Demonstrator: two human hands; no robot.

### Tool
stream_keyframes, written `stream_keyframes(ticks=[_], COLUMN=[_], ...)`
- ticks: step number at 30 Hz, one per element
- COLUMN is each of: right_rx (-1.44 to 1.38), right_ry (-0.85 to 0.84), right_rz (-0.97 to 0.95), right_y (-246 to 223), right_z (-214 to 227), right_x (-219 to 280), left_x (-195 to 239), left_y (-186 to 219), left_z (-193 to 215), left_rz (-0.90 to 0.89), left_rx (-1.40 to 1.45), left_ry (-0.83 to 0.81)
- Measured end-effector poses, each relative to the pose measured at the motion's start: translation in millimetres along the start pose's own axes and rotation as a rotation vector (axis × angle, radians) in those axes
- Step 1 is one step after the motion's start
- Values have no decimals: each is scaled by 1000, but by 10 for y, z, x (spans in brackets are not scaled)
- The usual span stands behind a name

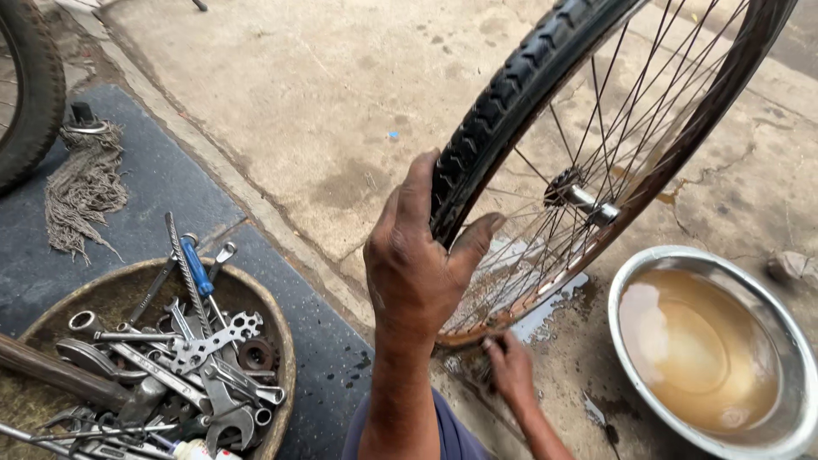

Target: The person scrubs the rim and spokes of a bicycle wheel using a wire brush and water from a metal bowl. They repeatedly dip the brush into the bowl and scrub different sections of the wheel while holding it upright.

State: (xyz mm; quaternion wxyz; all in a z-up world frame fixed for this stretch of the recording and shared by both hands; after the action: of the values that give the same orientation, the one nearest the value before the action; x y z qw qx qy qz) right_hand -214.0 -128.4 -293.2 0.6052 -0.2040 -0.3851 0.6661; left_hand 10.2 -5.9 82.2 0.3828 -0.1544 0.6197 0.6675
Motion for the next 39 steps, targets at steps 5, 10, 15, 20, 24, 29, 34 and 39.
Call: stream_keyframes(ticks=[5,10,15,20,24,29,34,39], right_rx=[36,-59,-97,-513,-828,-501,191,295], right_ry=[121,128,151,63,142,237,320,290], right_rz=[46,263,270,31,-390,-193,276,222], right_y=[74,-59,348,776,1174,851,63,71], right_z=[220,90,172,317,439,443,402,466], right_x=[-373,-324,-475,-966,-703,-641,-822,-745], left_x=[-34,-21,91,112,124,104,96,171], left_y=[125,126,66,-101,-72,9,-27,-159], left_z=[-37,-88,-89,-67,9,-2,42,1], left_rz=[-31,-17,-277,-210,-213,-151,-162,-184], left_rx=[-10,-20,-97,222,312,389,322,384], left_ry=[-11,-36,60,-22,-42,-93,-81,-100])
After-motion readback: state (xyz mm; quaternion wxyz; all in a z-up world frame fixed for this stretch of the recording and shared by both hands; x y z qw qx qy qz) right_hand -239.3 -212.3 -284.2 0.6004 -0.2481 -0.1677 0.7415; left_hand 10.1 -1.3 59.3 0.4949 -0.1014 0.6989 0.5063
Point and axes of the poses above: each hand's wrist, its own x-axis away from the middle knuckle, its own z-axis out of the back of the hand, y = z × x, the point moved 5 cm from there along -x, towards the middle knuckle, and after that the axes turned 10 degrees about y, right-handed, at the moved point
